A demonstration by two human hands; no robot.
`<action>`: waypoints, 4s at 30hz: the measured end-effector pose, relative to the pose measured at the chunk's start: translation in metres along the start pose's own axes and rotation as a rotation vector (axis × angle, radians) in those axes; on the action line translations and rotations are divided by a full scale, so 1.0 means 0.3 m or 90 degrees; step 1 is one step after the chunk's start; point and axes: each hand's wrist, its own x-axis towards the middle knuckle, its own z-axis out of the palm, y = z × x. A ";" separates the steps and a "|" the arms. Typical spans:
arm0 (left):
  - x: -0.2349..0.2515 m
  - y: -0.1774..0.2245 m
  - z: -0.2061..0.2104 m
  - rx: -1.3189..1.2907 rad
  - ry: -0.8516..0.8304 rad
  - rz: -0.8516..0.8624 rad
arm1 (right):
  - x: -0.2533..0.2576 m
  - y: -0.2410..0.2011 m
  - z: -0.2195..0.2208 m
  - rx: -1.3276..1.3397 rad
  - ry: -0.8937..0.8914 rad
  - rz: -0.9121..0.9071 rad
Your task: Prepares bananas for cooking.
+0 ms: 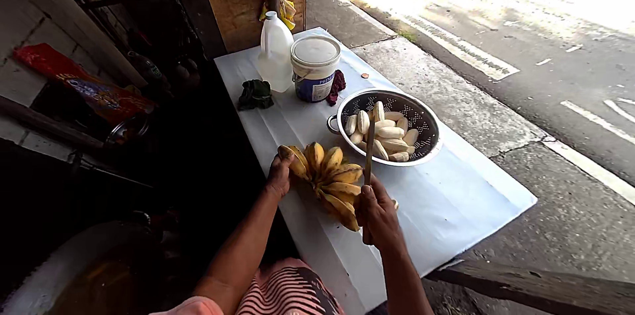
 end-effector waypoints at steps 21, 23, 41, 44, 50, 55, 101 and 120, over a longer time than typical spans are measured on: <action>-0.059 0.013 -0.012 0.077 -0.087 0.072 | 0.259 0.032 0.306 -0.483 -0.207 0.014; -0.056 0.010 -0.019 0.038 -0.068 0.033 | 0.241 0.090 0.304 -0.390 -0.206 0.022; -0.113 -0.092 0.018 0.383 0.051 0.166 | 0.300 0.130 0.330 -0.051 -0.097 0.180; -0.102 -0.092 0.005 0.419 0.073 0.176 | 0.292 0.142 0.323 -0.085 -0.052 0.106; -0.058 -0.062 0.003 0.121 0.046 0.126 | 0.209 0.164 0.354 -0.466 0.015 -0.121; -0.058 -0.032 -0.039 0.132 -0.122 0.087 | 0.218 0.102 0.261 -0.169 -0.029 0.052; -0.105 -0.078 0.215 0.010 -0.349 -0.043 | 0.112 0.126 0.064 0.070 0.039 0.079; -0.151 -0.061 0.152 0.240 -0.212 0.021 | 0.095 0.136 0.076 -0.321 0.066 -0.041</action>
